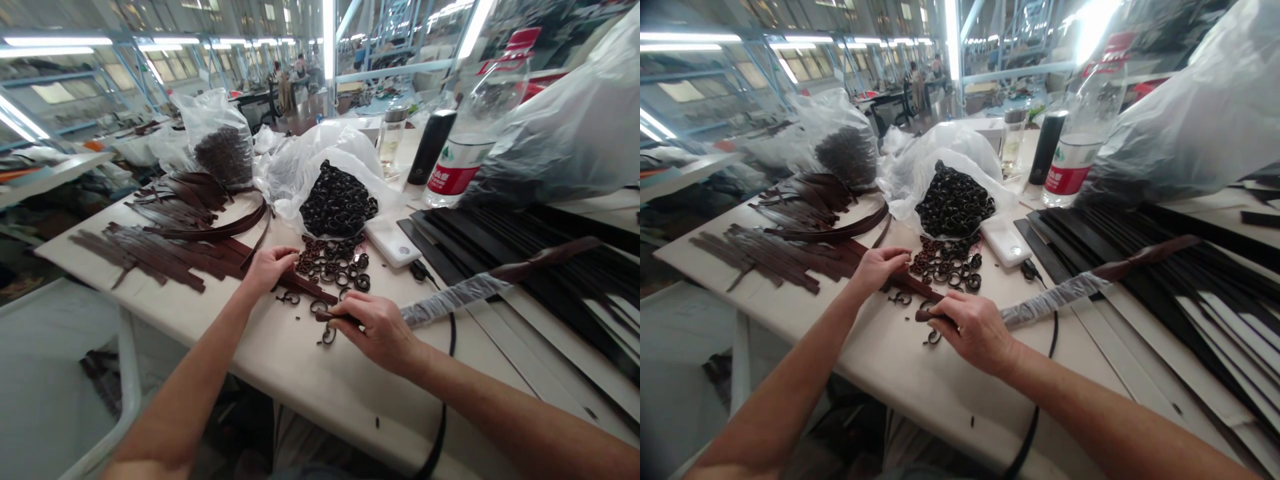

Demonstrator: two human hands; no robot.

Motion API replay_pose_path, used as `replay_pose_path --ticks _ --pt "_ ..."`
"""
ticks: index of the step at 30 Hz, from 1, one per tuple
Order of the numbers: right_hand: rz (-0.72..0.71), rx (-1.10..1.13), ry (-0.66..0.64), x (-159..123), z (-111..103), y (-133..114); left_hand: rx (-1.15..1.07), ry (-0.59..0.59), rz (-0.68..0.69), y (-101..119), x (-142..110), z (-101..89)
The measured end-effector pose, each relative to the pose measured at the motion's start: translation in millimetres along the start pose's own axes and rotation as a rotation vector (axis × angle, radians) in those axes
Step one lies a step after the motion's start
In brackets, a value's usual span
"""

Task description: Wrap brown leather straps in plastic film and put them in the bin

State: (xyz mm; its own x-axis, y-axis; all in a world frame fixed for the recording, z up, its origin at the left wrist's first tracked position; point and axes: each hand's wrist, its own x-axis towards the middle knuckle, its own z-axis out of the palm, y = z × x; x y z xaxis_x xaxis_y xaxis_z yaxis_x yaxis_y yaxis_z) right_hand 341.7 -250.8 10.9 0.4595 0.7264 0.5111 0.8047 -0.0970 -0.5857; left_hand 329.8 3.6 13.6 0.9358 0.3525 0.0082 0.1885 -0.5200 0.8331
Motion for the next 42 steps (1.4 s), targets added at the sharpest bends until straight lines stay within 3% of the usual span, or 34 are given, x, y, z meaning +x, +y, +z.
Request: replay_pose_path --ticks 3,8,13,18,21,34,37,42 --pt "0.014 0.003 0.046 4.9 -6.2 -1.8 -0.573 -0.075 -0.137 2.4 -51.5 3.6" --pt "-0.034 -0.017 0.051 5.5 -6.2 -12.5 -1.041 -0.083 -0.292 6.3 -115.9 22.5" --pt "-0.115 -0.045 0.001 -0.2 -1.4 -23.3 -1.325 0.025 -0.395 16.9 -138.4 45.4" --pt "-0.108 -0.071 0.034 -1.3 -1.9 -22.8 -1.552 0.046 -0.595 32.7 -146.9 49.6" --pt "-0.123 -0.110 0.044 -1.1 -2.0 -23.1 -1.610 0.033 -0.671 39.7 -151.7 50.8" --pt "-0.261 -0.263 0.024 -1.9 -5.1 -23.0 -1.694 0.029 -0.757 57.1 -158.9 61.2" --pt "-0.225 -0.182 0.021 -1.5 -4.5 -23.2 -1.593 0.059 -0.670 50.7 -158.7 63.9" --pt "-0.088 0.028 -0.006 -1.0 -2.7 -23.2 -1.283 0.245 -0.372 38.1 -160.4 61.7"
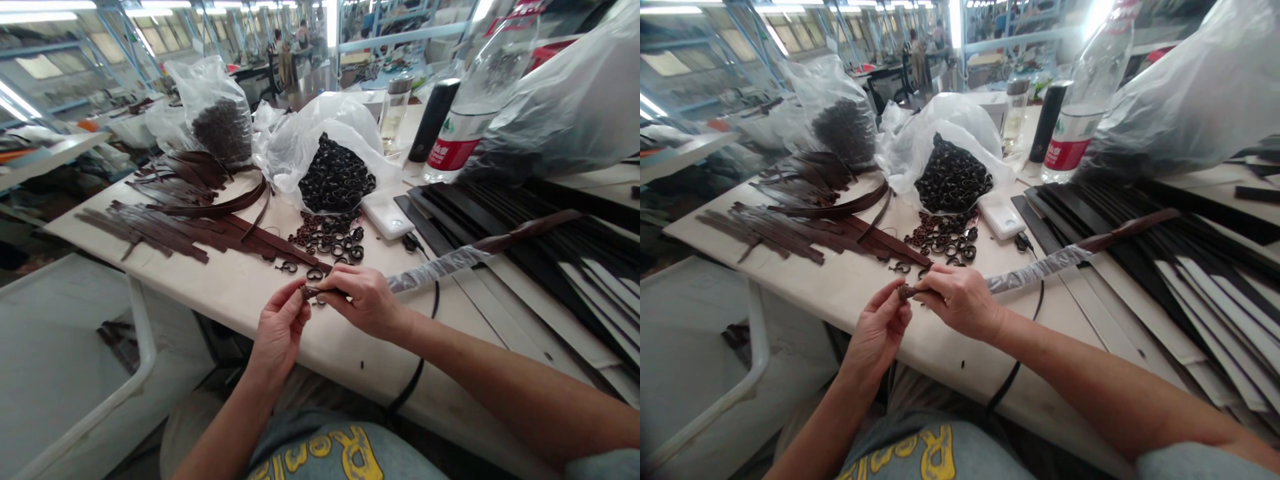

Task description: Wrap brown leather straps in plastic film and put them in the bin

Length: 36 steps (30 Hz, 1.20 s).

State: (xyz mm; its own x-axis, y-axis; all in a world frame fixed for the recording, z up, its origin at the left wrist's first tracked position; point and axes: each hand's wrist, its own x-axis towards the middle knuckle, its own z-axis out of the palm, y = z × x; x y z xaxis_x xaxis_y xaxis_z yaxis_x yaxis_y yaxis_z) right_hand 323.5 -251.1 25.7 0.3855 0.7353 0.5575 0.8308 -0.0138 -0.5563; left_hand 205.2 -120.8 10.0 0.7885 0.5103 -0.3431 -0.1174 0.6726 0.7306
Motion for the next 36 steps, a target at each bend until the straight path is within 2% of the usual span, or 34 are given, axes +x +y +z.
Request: replay_pose_path --ticks 6,12,15,20,26,32,36 --pt "0.050 0.146 -0.015 -0.4 3.9 -4.1 0.342 -0.146 0.177 10.7 -1.9 -12.1" --pt "0.090 0.247 -0.016 -1.2 10.3 -4.7 0.583 -0.171 0.330 7.8 -1.7 -14.6" --pt "0.104 0.239 -0.061 -1.8 11.4 -0.2 0.524 -0.135 0.359 6.5 3.1 -22.1" --pt "0.078 0.136 -0.069 -3.7 10.0 4.6 0.450 -0.050 0.326 10.2 8.1 -32.4" --pt "0.014 0.054 -0.096 -6.1 11.8 2.8 0.415 -0.018 0.251 3.8 6.2 -27.8" --pt "0.027 0.101 -0.110 -3.6 13.1 0.2 0.422 -0.112 0.234 -7.6 7.9 -22.5" --pt "0.061 -0.007 -0.130 -4.1 10.9 4.5 0.343 -0.043 0.263 1.4 11.2 -24.0"
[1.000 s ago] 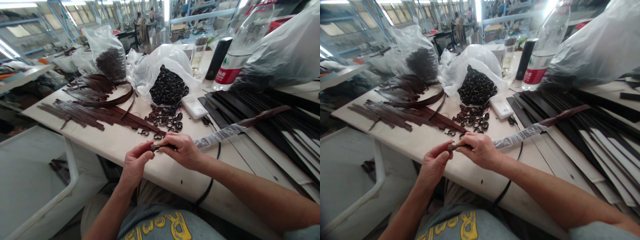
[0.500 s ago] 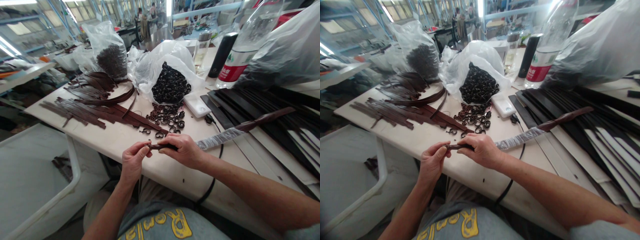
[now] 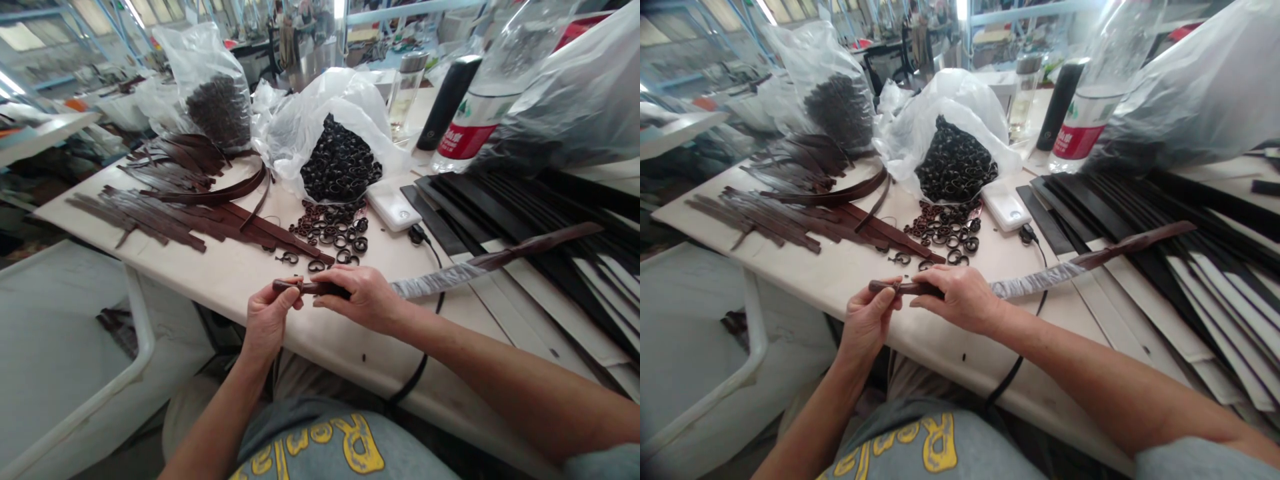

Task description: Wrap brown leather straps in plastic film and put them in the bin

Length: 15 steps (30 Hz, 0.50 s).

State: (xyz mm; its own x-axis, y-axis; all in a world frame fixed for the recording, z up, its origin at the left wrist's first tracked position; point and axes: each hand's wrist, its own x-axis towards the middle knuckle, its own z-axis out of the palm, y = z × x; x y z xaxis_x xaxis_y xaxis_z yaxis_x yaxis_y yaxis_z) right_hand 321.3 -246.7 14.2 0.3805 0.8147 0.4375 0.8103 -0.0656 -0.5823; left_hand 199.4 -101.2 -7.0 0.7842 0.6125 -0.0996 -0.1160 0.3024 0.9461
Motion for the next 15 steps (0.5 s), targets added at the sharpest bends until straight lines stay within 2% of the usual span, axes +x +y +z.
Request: replay_pose_path --ticks 3,7,13,15 --pt "-0.025 -0.136 -0.042 -1.1 -0.5 1.8 -0.010 0.048 0.012 6.7 1.6 -5.5" --pt "-0.077 -0.204 -0.107 -1.6 1.1 0.1 0.018 0.033 0.010 6.8 -0.8 -8.1" --pt "-0.106 -0.124 -0.151 -1.1 1.2 -4.7 0.093 -0.182 0.041 -2.2 -4.6 1.6" --pt "-0.076 -0.102 -0.194 -0.1 -0.5 -5.3 0.092 -0.196 0.071 -2.5 -2.6 2.1"
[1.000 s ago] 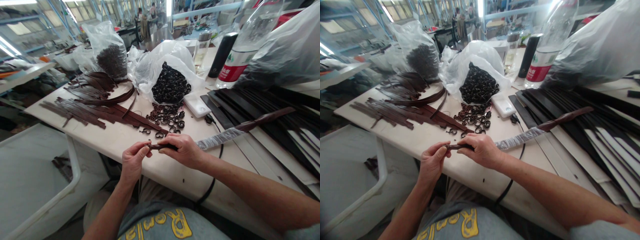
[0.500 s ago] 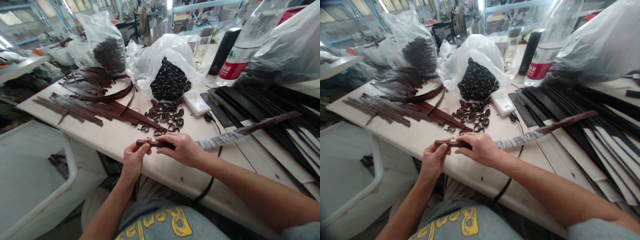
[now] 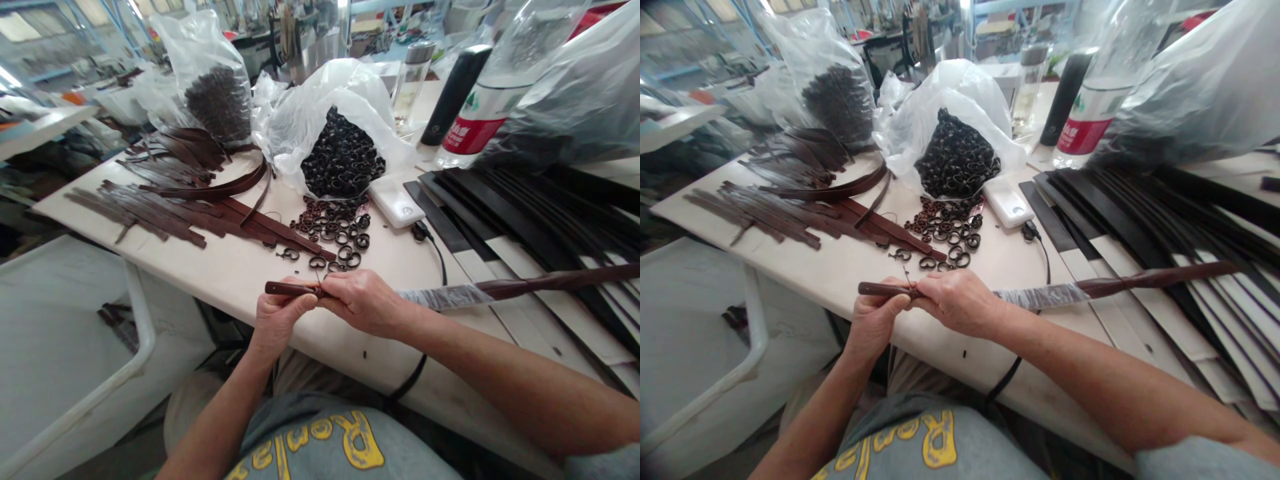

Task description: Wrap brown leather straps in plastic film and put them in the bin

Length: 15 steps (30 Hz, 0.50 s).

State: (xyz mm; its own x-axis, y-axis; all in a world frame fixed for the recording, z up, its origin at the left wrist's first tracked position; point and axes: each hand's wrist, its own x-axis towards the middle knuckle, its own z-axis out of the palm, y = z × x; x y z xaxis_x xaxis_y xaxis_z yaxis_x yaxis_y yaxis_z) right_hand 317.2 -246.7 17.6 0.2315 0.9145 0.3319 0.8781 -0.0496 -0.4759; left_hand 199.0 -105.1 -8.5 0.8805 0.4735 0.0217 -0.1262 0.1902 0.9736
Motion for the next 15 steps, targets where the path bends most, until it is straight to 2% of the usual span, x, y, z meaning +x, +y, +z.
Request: replay_pose_path --ticks 7,11,15 --pt "0.126 -0.053 -0.075 2.2 -1.4 3.5 -0.098 0.333 0.000 8.5 7.5 -16.6" --pt "0.106 -0.098 -0.094 2.3 2.1 0.9 -0.098 0.344 -0.002 7.2 4.9 -19.8" --pt "0.038 -0.111 -0.078 0.4 4.8 -1.5 -0.035 0.242 -0.027 -0.7 0.5 -13.3"
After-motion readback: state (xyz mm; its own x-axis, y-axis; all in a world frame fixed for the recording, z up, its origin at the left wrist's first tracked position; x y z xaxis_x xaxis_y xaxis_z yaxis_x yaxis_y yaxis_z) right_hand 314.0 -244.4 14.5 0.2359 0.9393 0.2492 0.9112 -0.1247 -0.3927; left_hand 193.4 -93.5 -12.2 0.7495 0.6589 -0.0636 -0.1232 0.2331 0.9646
